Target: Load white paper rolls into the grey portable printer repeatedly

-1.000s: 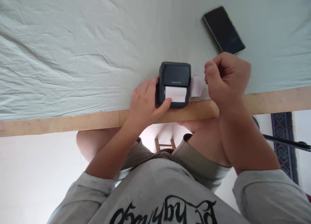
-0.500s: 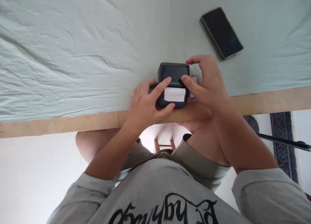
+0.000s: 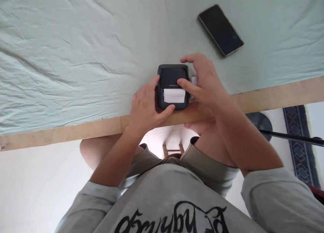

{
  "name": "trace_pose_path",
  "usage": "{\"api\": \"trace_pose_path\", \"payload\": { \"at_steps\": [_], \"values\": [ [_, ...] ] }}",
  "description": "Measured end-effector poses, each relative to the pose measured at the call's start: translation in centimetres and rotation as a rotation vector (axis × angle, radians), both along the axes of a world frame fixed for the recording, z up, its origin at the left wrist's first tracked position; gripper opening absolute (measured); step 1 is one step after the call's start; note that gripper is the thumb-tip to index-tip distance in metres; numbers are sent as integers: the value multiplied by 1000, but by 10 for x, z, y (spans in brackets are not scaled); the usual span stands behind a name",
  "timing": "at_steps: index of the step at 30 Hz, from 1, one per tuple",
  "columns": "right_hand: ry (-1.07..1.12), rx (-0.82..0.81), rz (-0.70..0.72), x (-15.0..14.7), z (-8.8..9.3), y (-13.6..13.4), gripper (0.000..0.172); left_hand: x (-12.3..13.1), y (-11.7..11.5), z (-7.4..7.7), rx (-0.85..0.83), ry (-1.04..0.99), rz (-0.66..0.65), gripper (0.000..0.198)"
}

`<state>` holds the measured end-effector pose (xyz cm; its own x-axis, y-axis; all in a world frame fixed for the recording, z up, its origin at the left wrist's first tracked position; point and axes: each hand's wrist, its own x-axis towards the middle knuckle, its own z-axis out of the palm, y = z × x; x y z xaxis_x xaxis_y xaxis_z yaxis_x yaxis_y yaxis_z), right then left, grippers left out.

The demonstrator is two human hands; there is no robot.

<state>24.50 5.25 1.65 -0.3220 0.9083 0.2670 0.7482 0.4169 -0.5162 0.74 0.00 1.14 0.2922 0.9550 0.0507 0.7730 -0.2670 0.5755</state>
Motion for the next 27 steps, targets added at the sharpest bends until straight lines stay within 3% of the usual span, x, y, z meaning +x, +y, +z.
{"api": "trace_pose_path", "payload": {
  "at_steps": [4,8,10,17,27],
  "values": [
    [7,-35,50,16,-4,-4,55,-6,1,0,-20,-14,-36,89],
    [-99,-128,176,27,1,-10,108,-9,0,1,-32,67,-79,105],
    [-162,-152,194,27,6,-15,120,-8,0,0,-34,106,-77,112],
    [-256,-163,184,16,19,-23,120,-7,2,-6,4,85,-62,121],
    [-264,-124,174,15,16,-25,111,-11,8,-9,81,-5,-44,109]
  ]
}}
